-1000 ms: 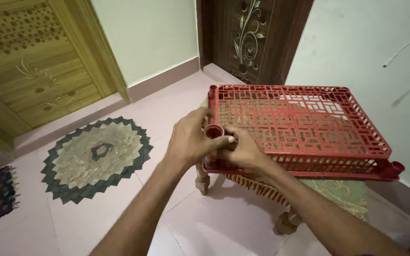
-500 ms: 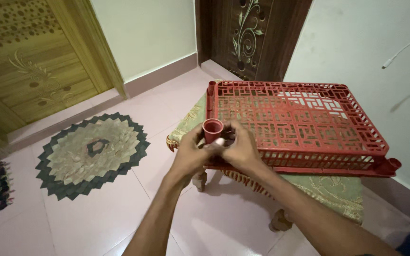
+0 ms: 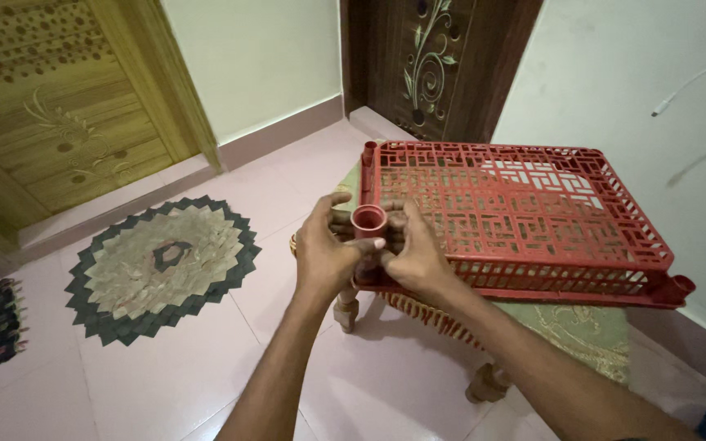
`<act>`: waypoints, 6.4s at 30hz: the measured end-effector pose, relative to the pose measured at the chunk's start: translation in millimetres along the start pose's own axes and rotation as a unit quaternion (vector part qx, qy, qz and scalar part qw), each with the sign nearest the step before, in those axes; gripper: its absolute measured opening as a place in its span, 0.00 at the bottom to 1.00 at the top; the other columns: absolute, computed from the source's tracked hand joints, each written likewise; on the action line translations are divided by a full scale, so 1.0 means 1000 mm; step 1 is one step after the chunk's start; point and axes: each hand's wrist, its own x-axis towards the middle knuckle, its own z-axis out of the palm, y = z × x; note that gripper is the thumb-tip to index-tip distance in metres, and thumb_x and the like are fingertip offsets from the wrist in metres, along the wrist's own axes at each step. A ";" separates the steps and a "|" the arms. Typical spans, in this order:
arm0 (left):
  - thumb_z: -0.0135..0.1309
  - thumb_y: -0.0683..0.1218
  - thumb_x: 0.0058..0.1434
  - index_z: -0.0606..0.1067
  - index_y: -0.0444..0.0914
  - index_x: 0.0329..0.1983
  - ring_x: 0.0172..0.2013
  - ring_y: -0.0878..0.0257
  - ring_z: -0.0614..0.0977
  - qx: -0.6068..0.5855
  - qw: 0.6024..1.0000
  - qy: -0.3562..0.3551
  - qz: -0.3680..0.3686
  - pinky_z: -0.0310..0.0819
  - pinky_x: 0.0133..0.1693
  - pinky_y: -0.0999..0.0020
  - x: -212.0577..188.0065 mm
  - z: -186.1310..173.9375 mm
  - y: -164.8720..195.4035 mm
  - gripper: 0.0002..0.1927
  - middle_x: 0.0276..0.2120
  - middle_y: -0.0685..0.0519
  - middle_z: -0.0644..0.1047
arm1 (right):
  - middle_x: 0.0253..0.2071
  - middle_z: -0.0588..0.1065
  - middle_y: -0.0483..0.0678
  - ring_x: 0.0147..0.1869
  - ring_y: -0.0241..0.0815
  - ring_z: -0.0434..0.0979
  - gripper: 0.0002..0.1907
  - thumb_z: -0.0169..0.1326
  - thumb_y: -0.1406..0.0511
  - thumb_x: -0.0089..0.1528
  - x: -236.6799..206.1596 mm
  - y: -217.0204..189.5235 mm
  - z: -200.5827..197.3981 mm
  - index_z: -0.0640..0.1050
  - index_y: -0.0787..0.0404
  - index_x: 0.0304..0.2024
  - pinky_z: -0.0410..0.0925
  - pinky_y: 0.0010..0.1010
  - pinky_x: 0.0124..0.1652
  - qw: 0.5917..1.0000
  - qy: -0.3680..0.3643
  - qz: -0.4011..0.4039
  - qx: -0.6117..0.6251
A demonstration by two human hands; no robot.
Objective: The person removes the red cylindrical plastic legs from a lattice plastic table top one at a time by twisting and pulling them off, places the detached legs inside the basket, then reattaches the legs to the table corners by pushing them back on by hand.
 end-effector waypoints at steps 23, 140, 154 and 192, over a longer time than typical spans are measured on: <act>0.73 0.41 0.46 0.74 0.37 0.55 0.51 0.54 0.82 0.115 0.990 0.050 0.070 0.78 0.52 0.63 -0.017 0.015 0.005 0.32 0.50 0.43 0.77 | 0.57 0.74 0.56 0.57 0.49 0.80 0.48 0.68 0.73 0.46 -0.012 -0.006 0.004 0.59 0.61 0.65 0.72 0.39 0.56 0.989 -0.026 0.036 -0.144; 0.63 0.50 0.57 0.70 0.33 0.58 0.61 0.43 0.68 0.224 0.880 0.406 -0.101 0.62 0.59 0.49 -0.172 -0.154 -0.035 0.28 0.59 0.40 0.69 | 0.40 0.82 0.48 0.35 0.38 0.81 0.19 0.62 0.63 0.59 -0.028 -0.065 0.117 0.80 0.63 0.52 0.75 0.30 0.34 0.983 -0.158 0.035 -0.087; 0.62 0.54 0.58 0.76 0.35 0.52 0.50 0.43 0.79 0.195 0.974 0.111 -0.032 0.72 0.52 0.52 -0.003 0.039 -0.051 0.24 0.49 0.39 0.76 | 0.49 0.79 0.60 0.52 0.53 0.80 0.18 0.65 0.59 0.61 -0.063 0.078 -0.282 0.83 0.63 0.48 0.72 0.42 0.50 0.823 0.327 0.032 -0.464; 0.62 0.38 0.51 0.81 0.36 0.47 0.32 0.58 0.83 0.183 0.982 -0.044 0.000 0.76 0.37 0.60 0.173 0.011 -0.060 0.18 0.33 0.46 0.84 | 0.48 0.81 0.60 0.42 0.54 0.86 0.50 0.69 0.48 0.51 -0.088 0.018 -0.230 0.66 0.67 0.66 0.77 0.45 0.45 0.805 0.395 0.342 -0.281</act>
